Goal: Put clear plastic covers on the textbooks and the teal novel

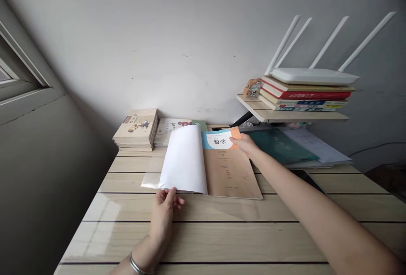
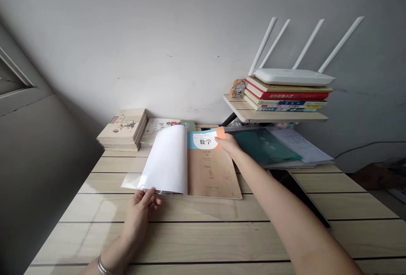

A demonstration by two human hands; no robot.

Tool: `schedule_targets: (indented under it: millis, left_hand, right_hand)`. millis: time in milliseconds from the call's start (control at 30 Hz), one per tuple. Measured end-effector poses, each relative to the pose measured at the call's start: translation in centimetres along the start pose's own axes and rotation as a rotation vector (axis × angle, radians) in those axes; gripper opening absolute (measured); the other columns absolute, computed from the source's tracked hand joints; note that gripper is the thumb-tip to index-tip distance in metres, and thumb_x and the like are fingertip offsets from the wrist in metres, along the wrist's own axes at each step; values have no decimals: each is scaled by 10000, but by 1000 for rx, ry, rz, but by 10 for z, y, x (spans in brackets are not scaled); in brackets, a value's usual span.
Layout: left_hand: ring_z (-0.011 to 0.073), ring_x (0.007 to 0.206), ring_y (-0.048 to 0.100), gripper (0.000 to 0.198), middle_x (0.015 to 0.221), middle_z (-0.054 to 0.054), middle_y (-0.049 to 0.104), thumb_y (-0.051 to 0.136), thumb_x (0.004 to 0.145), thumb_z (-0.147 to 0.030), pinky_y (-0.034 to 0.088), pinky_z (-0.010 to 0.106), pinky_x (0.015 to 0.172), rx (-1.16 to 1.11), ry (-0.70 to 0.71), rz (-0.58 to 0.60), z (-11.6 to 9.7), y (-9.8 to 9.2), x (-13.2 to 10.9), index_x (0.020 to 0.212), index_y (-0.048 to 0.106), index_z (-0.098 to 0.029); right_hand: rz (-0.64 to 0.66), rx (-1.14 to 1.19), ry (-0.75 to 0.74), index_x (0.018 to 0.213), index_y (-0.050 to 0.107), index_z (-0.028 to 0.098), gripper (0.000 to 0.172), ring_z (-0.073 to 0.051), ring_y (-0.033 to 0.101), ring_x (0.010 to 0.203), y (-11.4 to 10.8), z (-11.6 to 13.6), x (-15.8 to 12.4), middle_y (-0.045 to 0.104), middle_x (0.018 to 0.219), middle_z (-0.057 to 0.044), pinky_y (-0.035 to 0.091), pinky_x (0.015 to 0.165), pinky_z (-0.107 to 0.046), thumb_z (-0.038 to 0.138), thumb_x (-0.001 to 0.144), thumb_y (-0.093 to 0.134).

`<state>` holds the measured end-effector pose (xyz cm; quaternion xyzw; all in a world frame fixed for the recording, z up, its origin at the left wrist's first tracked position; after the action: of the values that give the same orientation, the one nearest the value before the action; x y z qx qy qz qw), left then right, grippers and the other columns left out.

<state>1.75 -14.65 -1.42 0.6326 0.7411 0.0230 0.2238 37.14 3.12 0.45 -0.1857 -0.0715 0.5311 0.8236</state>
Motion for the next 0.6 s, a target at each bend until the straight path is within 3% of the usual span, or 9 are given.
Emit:
schedule_targets:
  millis: [167,300,400,600]
  left_hand:
    - [152,645,601,367,647,17,649,714,649,-484,454,250,617,-41,26,-25,-3,1,-5,756,536,-181]
    - [202,922,625,367,932,70,684,780,575,-312,451,286,857,122,124,133,-2,10,-5,867,615,-164]
    - [199,862,630,381,873,56,677,775,523,-174,463,293,808,210,127,135,8,17,2,859,594,-164]
    - [185,713,629,322,675,4,631,746,510,-122,470,290,697,28,-34,113,26,43,10,757,541,-153]
  right_hand:
    - [10,-22,37,1011,648,168,360,-233,659,963,5,-1,-8,704,1035,-110,522,791,-296,295,683,723]
    - [49,8,103,979,642,172,302,-233,672,912,3,4,-15,711,993,-102,539,741,-309,276,705,711]
    - [83,59,142,946,637,179,246,-229,685,848,2,16,-20,715,960,-91,555,700,-327,244,717,702]
    - [143,148,185,936,618,176,178,-209,687,746,-4,50,-24,712,851,-72,566,632,-320,140,762,631]
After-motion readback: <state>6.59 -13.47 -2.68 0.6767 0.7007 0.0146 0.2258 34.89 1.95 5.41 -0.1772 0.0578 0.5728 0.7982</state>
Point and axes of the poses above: each hand's wrist, its own x-axis towards the middle knuckle, its own y-axis out of the palm, z = x × y, the point moved 4 cm from there along x, towards the middle knuckle
